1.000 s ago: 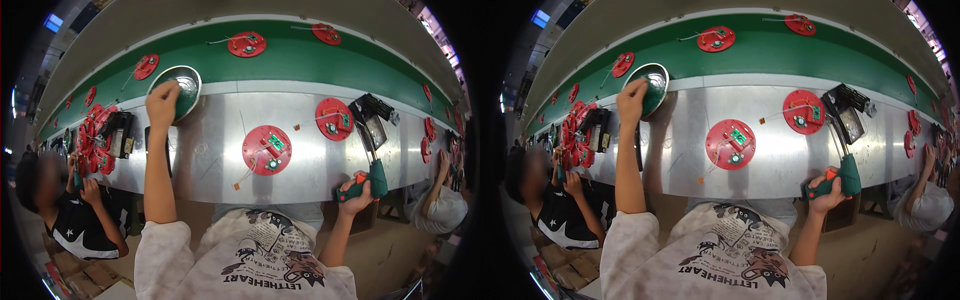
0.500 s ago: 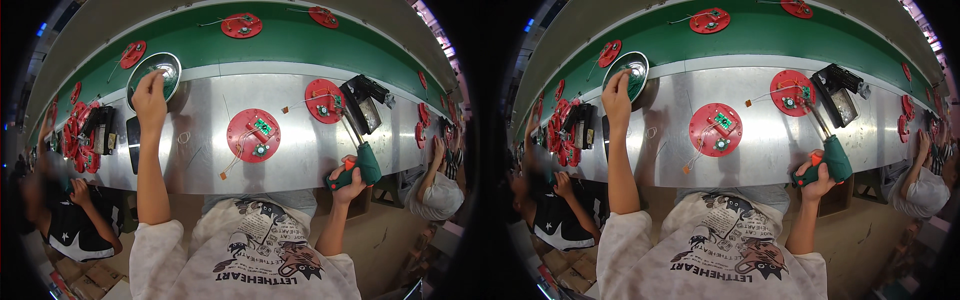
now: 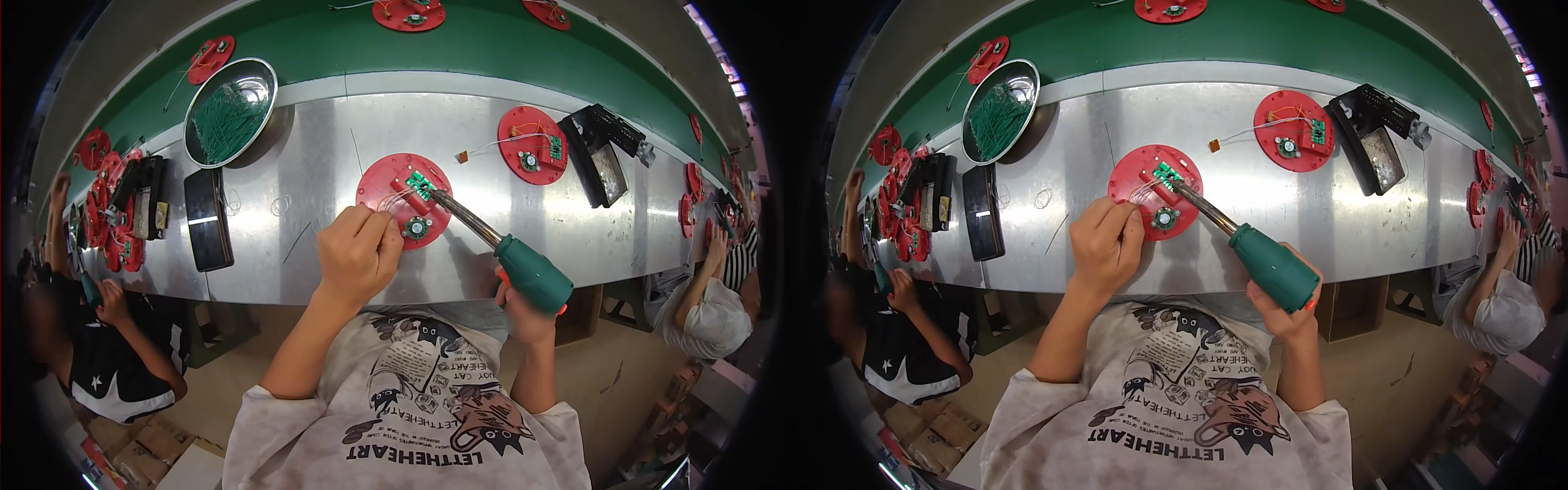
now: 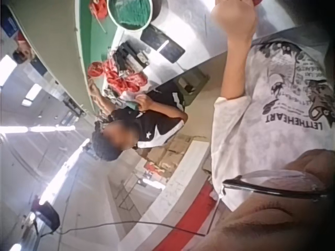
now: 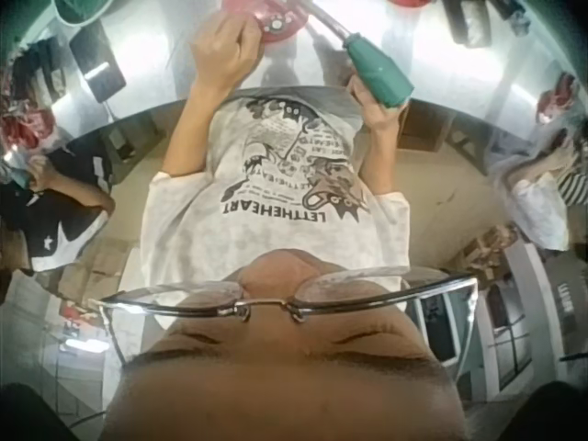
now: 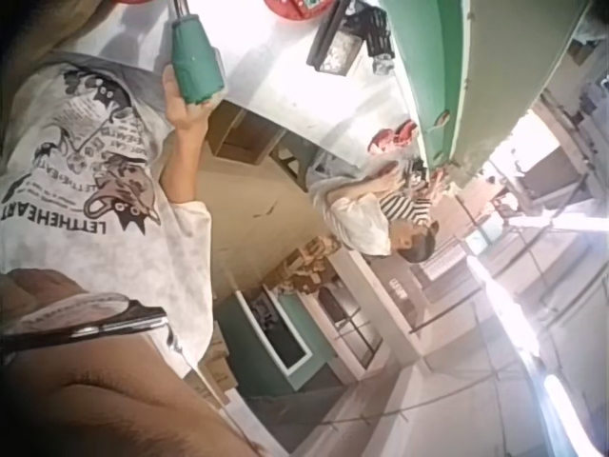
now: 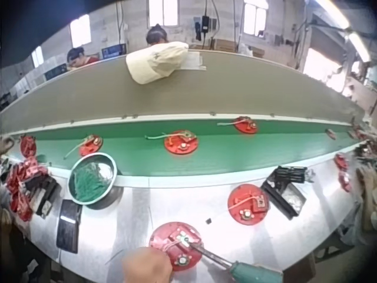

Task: Soldering wires to circuit boards on an assembly line.

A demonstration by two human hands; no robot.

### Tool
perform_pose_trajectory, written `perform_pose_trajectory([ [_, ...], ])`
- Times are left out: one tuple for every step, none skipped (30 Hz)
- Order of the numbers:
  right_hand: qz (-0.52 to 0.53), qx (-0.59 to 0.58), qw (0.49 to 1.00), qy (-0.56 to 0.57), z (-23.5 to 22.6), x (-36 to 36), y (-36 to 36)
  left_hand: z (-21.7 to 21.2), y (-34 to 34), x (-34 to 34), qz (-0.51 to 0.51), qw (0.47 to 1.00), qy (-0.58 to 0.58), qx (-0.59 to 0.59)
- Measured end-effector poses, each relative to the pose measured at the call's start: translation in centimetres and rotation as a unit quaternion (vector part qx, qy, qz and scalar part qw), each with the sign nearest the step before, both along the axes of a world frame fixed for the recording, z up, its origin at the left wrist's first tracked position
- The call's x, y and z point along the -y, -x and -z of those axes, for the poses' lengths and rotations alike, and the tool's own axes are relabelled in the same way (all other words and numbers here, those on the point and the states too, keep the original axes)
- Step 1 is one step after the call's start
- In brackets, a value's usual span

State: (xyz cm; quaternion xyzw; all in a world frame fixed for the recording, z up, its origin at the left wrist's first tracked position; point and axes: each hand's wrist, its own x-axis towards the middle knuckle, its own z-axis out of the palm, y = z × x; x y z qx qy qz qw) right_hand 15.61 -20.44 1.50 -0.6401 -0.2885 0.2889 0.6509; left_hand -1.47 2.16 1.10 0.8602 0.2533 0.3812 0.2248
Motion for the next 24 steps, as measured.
perform_pose_trajectory([
  [-0.055,0.057,0.997,-0.008,1.2,0.8,-0.7,0.1,0.0,0.0,0.010,1.000,-0.009,0.007],
  [-0.111,0.114,0.987,-0.017,1.5,0.8,-1.1,0.2,0.0,0.0,0.009,1.000,-0.008,0.006],
  [-0.111,0.113,0.987,-0.016,1.7,0.9,-1.1,0.2,-0.1,0.0,0.005,1.000,-0.009,0.001],
  [-0.115,0.108,0.987,-0.008,1.7,0.8,-1.2,0.3,-0.1,0.0,0.001,1.000,-0.011,-0.003],
  [-0.120,0.102,0.988,-0.001,1.5,0.7,-1.1,0.4,-0.1,0.0,0.000,1.000,-0.009,-0.004],
  [-0.121,0.102,0.987,0.000,1.5,0.7,-1.1,0.4,0.0,0.0,0.001,1.000,-0.011,-0.008],
  [-0.120,0.097,0.988,0.003,1.4,0.7,-1.0,0.5,0.0,-0.1,0.002,1.000,-0.013,-0.013],
  [-0.120,0.093,0.988,0.007,1.4,0.8,-1.0,0.5,0.0,0.0,0.001,1.000,-0.010,-0.012],
  [-0.121,0.093,0.988,0.009,1.2,0.8,-1.0,0.5,0.0,-0.1,0.001,1.000,-0.012,-0.011],
  [-0.122,0.089,0.988,0.015,1.1,0.8,-0.9,0.6,0.0,-0.1,0.000,1.000,-0.014,-0.010],
  [-0.123,0.085,0.989,0.019,0.9,0.8,-1.0,0.6,0.0,-0.1,0.000,1.000,-0.013,-0.010],
  [-0.124,0.084,0.989,0.020,0.7,0.7,-0.9,0.6,0.0,-0.1,-0.001,1.000,-0.014,-0.009],
  [-0.117,0.067,0.991,0.020,0.6,0.5,-0.8,0.6,0.0,-0.1,-0.002,1.000,-0.015,-0.008],
  [-0.111,0.049,0.992,0.020,0.4,0.3,-0.7,0.6,0.0,-0.1,-0.002,1.000,-0.014,-0.008],
  [-0.111,0.049,0.992,0.021,0.3,0.2,-0.6,0.6,0.0,-0.1,-0.003,1.000,-0.016,-0.010],
  [-0.106,0.034,0.994,0.023,0.1,0.1,-0.6,0.6,0.0,-0.1,-0.004,1.000,-0.018,-0.012],
  [-0.099,0.019,0.995,0.025,0.1,0.1,-0.7,0.6,0.0,-0.2,-0.004,1.000,-0.018,-0.012],
  [-0.098,0.019,0.995,0.026,0.1,-0.1,-0.8,0.6,0.0,-0.2,-0.004,1.000,-0.015,-0.013],
  [-0.099,0.017,0.995,0.023,0.1,-0.2,-0.9,0.6,0.0,-0.2,-0.004,1.000,-0.012,-0.014],
  [-0.101,0.016,0.995,0.020,0.1,-0.3,-1.0,0.6,0.0,-0.2,-0.004,1.000,-0.012,-0.014],
  [-0.101,0.016,0.995,0.021,0.1,-0.4,-0.8,0.7,0.0,-0.2,-0.005,1.000,-0.013,-0.012],
  [-0.074,0.006,0.997,-0.008,0.0,-0.5,-0.5,0.7,0.0,-0.2,-0.006,1.000,-0.014,-0.010],
  [-0.048,-0.005,0.998,-0.037,0.0,-0.6,-0.3,0.7,0.0,-0.1,-0.007,1.000,-0.014,-0.011],
  [-0.049,-0.005,0.998,-0.037,0.1,-0.6,-0.4,0.6,0.1,-0.1,-0.007,1.000,-0.012,-0.013],
])
